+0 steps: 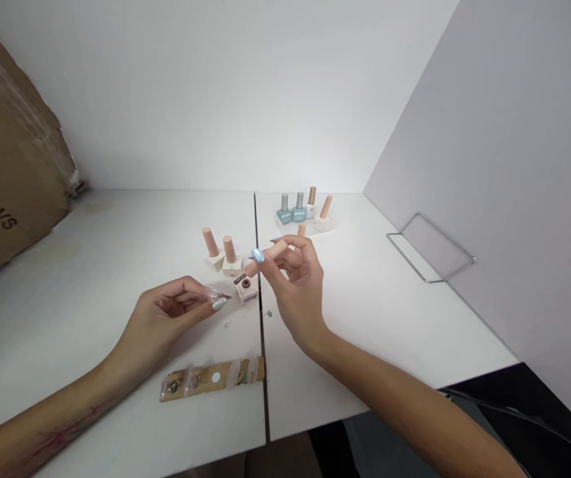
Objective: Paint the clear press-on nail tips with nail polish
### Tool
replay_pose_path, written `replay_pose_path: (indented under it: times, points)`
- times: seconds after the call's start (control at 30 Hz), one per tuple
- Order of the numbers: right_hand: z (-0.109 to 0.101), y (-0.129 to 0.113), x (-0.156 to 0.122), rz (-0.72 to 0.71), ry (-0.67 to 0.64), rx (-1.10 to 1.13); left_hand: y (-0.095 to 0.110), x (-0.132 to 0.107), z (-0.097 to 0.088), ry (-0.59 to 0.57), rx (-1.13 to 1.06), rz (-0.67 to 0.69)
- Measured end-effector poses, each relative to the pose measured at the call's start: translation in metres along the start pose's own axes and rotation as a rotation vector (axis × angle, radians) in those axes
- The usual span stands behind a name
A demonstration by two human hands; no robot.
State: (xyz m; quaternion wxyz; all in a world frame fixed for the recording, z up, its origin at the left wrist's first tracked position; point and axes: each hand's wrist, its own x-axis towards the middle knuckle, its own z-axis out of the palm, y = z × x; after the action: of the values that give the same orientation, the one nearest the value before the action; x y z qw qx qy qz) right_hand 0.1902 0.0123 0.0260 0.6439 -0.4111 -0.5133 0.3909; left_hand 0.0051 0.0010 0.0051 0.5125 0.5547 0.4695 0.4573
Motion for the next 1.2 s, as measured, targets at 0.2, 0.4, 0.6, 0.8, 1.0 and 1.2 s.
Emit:
replay_pose_path:
  times: [0.2, 0.4, 0.6, 0.8, 1.0, 1.2]
  points:
    - [0.0000, -0.0008, 0.0002, 0.004, -0.008, 0.011, 0.0036, 0.0014, 0.0011, -0.007, -0.064, -0.019]
    - [-0.0002, 0.0008, 0.0000, -0.004, -0.014, 0.017, 0.0033, 0.0007, -0.0006, -0.016, -0.018, 0.040]
    - [-0.0002, 0.0001, -0.0002, 0.001, -0.013, 0.015, 0.0008, -0.0013, -0.0007, -0.008, 0.061, -0.023]
    - [0.0002, -0.0006, -0.0003, -0.001, -0.024, 0.026, 0.0029, -0.0004, 0.0003, 0.000, -0.079, -0.072]
    - [0.0008, -0.0003, -0.0006, -0.004, -0.028, 0.026, 0.0062, -0.0005, 0.0002, 0.008, -0.073, -0.083]
    - [0.0002, -0.0025, -0.0006, -0.006, -0.037, 0.017, 0.0043, -0.0001, 0.0002, 0.016, -0.067, -0.111]
